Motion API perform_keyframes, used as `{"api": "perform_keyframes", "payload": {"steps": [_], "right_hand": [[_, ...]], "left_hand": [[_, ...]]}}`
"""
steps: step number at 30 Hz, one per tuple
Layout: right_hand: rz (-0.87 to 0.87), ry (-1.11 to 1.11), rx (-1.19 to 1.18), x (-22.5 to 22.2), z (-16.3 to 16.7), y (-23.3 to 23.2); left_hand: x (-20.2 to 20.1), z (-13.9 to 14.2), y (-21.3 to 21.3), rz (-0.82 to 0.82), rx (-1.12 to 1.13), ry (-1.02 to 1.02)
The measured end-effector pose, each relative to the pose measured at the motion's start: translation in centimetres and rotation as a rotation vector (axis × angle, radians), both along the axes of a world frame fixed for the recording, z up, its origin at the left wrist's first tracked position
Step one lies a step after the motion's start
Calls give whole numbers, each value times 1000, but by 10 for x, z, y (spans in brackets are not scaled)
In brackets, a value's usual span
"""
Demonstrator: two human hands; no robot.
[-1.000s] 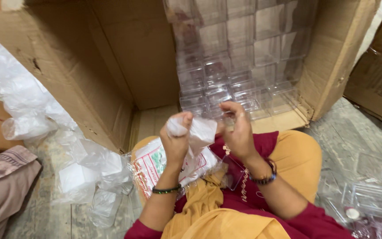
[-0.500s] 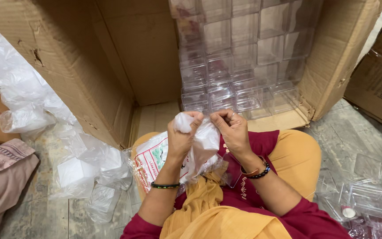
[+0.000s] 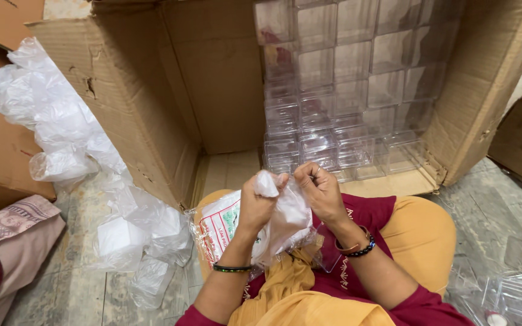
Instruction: The person sits on the floor and stuffs white plastic bags into clear plastic containers, then places the filled containers into a large cardboard box, repeating the cycle with containers taken from a stack.
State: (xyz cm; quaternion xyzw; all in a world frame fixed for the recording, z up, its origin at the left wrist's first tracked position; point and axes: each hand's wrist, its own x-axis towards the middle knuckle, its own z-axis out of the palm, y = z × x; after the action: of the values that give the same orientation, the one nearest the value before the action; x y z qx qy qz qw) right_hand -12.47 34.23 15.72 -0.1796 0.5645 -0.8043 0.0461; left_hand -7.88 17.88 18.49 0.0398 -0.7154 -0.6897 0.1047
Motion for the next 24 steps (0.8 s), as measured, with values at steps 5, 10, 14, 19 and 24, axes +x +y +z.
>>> {"api": "perform_keyframes", "payload": {"steps": [5,10,14,19,24], "right_hand": [[70,-345,-186,-6,-12,0],[56,-260,-120,-7,-27,4],[94,-100,-82,-6,-39,7],[262,-328,-316,-15,-40,9],[529,-386,-145,-36,-15,51]], "left_hand": [[-5,-21,8,-34,50,139],[-9,-36,9,-31,254,-15],[-15,-45,5,28,-71,-28],[-17,-41,2,-126,81,-18],[10,-10,-61,-813,539,12]]}}
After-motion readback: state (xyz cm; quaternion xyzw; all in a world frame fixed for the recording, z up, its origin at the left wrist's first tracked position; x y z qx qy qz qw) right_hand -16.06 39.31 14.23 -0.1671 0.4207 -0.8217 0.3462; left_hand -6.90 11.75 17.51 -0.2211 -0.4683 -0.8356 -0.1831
